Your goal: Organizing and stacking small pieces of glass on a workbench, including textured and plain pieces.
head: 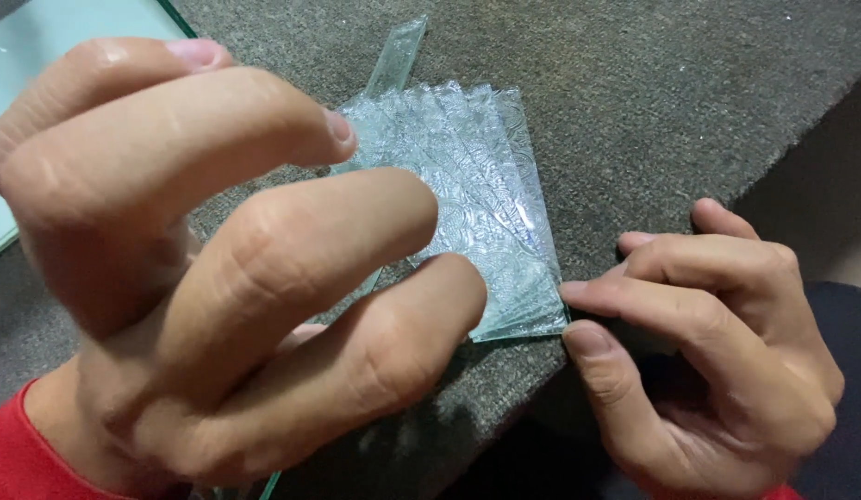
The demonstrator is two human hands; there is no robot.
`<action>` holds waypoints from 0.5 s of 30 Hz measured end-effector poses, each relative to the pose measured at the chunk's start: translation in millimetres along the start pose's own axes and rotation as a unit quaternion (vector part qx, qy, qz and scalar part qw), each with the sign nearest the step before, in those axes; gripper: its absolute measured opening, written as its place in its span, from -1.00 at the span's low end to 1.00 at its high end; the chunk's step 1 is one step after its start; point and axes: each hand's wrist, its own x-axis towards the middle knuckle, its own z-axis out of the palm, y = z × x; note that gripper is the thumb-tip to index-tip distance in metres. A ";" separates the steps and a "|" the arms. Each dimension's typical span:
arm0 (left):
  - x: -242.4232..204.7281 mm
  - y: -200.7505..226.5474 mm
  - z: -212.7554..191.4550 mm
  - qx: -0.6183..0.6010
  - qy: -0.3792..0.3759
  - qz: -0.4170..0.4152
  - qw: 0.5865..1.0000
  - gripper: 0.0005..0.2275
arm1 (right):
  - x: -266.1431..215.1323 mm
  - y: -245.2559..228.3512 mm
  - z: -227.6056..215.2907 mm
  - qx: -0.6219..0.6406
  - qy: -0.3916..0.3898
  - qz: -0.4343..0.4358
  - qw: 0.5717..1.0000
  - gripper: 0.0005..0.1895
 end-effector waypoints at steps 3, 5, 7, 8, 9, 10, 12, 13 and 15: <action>-0.3 1.7 -3.7 0.000 -0.001 0.002 1.000 -0.75 | 0.2 -1.1 -2.3 0.003 -0.004 -0.002 1.000 -0.86; -6.8 2.3 -9.2 -0.001 -0.002 0.002 1.000 -0.74 | 1.3 -3.3 -3.5 0.000 -0.013 0.001 1.000 -0.85; -5.4 0.5 -8.4 -0.001 -0.002 0.002 1.000 -0.74 | 1.1 -1.9 -2.4 0.002 -0.009 -0.003 1.000 -0.85; -4.6 -0.6 -8.0 -0.002 -0.003 0.003 1.000 -0.74 | 0.9 -1.3 -1.7 0.005 -0.006 -0.006 1.000 -0.85; -3.2 0.6 -7.0 -0.002 -0.003 0.004 1.000 -0.74 | 0.3 0.0 -1.2 0.005 -0.005 -0.005 1.000 -0.85; -1.8 2.0 -5.8 -0.003 -0.004 0.004 1.000 -0.74 | -0.4 1.5 -0.8 0.008 -0.001 -0.008 1.000 -0.84; -0.2 2.7 -3.9 -0.004 -0.005 0.005 1.000 -0.74 | -0.9 2.0 0.1 0.011 0.003 -0.009 1.000 -0.84; -0.1 2.0 -3.2 -0.005 -0.006 0.006 1.000 -0.73 | -0.9 1.1 0.8 0.010 0.007 -0.003 1.000 -0.84; -0.6 0.8 -2.0 -0.007 -0.008 0.007 1.000 -0.73 | -0.2 -0.6 1.3 0.009 0.011 0.005 1.000 -0.85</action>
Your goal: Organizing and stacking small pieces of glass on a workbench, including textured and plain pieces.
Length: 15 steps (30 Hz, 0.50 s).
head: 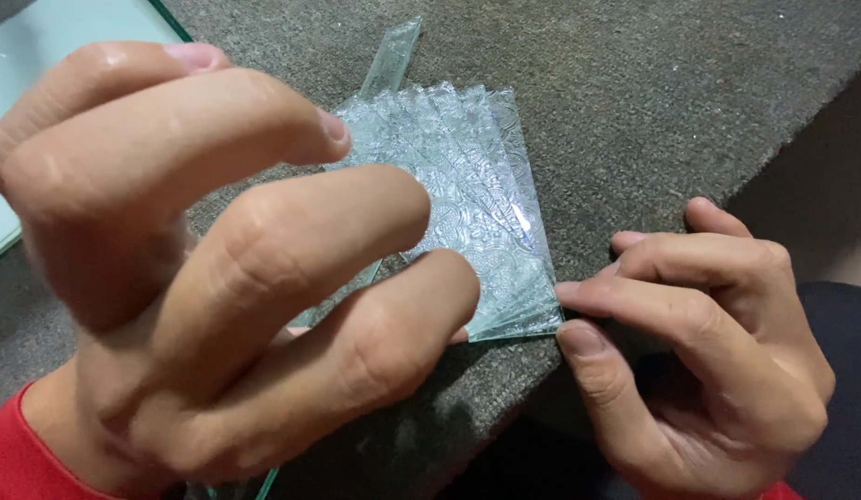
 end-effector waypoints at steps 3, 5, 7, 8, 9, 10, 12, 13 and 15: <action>-0.5 -2.7 1.8 -0.003 -0.004 0.001 1.000 -0.73 | 0.9 -1.8 0.6 -0.001 -0.006 0.005 1.000 -0.83; 0.5 -5.6 3.7 -0.005 -0.007 0.002 1.000 -0.72 | 0.0 -2.5 2.3 -0.002 0.004 0.015 1.000 -0.81; -0.3 -4.6 3.7 -0.006 -0.009 0.001 1.000 -0.72 | -0.4 -4.9 3.5 -0.003 0.006 0.021 1.000 -0.81; -0.8 -4.1 3.4 -0.006 -0.010 0.001 1.000 -0.72 | -0.5 -6.4 4.1 -0.005 0.009 0.026 1.000 -0.81; -1.4 -3.5 2.9 -0.006 -0.010 0.001 1.000 -0.72 | -0.2 -5.3 3.8 -0.005 0.009 0.025 1.000 -0.81; -1.9 -2.9 2.3 -0.006 -0.010 0.001 1.000 -0.72 | 0.1 -4.3 3.3 -0.007 0.004 0.017 1.000 -0.82; -6.4 -2.7 -1.6 -0.006 -0.010 0.000 1.000 -0.71 | 0.2 -2.5 2.2 -0.009 0.000 0.008 1.000 -0.82; -9.9 -3.3 -4.9 -0.006 -0.010 0.000 1.000 -0.71 | 0.4 -1.7 1.4 -0.008 -0.006 0.002 1.000 -0.82; -11.8 -3.2 -8.3 -0.005 -0.009 0.000 1.000 -0.71 | 1.6 -2.3 -1.2 -0.008 -0.012 -0.005 1.000 -0.83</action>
